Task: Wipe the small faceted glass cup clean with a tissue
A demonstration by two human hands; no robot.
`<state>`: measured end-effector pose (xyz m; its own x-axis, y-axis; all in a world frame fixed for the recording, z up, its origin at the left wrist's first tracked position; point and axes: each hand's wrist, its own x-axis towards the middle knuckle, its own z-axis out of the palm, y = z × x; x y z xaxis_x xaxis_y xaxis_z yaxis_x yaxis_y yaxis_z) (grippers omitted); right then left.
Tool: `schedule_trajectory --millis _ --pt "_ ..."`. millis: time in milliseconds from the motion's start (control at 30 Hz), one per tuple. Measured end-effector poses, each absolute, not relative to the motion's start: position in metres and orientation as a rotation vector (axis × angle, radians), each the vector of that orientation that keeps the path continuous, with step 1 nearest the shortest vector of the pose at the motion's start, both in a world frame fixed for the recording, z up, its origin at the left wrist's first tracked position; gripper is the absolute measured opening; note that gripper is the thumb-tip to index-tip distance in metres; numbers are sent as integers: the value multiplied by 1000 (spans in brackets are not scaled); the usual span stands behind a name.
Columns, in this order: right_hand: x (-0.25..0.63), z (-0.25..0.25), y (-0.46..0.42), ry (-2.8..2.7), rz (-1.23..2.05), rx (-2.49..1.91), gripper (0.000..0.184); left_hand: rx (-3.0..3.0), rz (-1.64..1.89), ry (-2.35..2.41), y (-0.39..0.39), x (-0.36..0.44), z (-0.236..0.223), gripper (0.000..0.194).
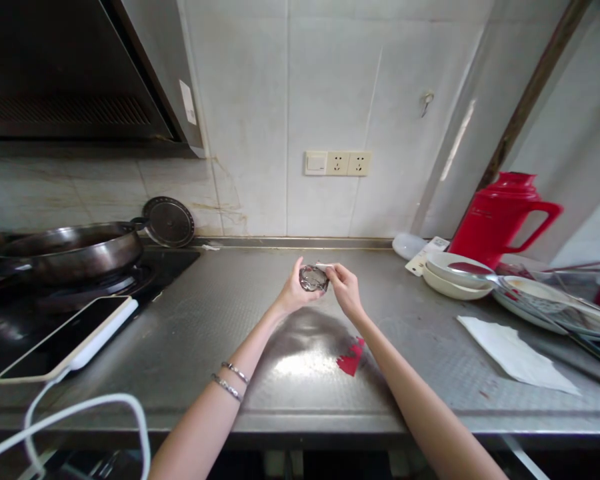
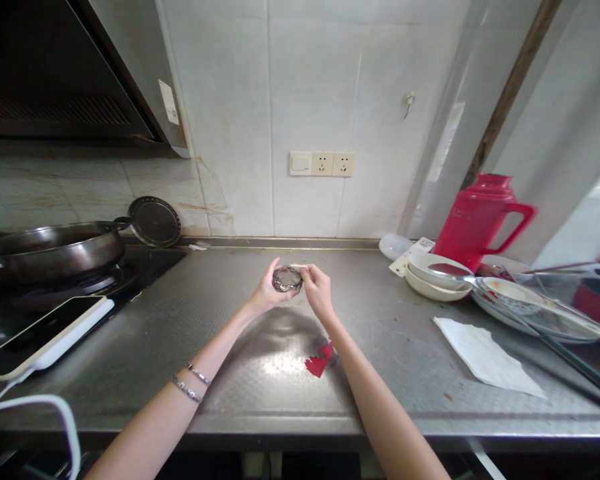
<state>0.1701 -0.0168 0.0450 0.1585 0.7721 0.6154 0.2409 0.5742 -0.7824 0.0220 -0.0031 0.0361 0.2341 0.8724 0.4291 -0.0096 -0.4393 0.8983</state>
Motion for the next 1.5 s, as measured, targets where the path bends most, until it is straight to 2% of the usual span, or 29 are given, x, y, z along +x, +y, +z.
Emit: schedule_trajectory --millis 200,400,567,800,1033,1500 --pt "164 35 -6 -1085 856 -830 36 1702 1366 821 -2 22 38 106" --pt "166 37 -2 -1039 1091 -792 41 1853 1336 866 1 22 31 107" --pt "165 30 5 -1030 1081 -873 43 1895 1254 817 -4 24 28 111" --pt "166 30 8 -931 1123 -888 26 1849 1160 759 -9 24 34 116" --pt "161 37 -1 -884 1376 -789 28 1807 1138 753 -9 26 32 115" --pt "158 40 -4 -856 1427 -809 28 2037 1215 971 -11 31 24 111"
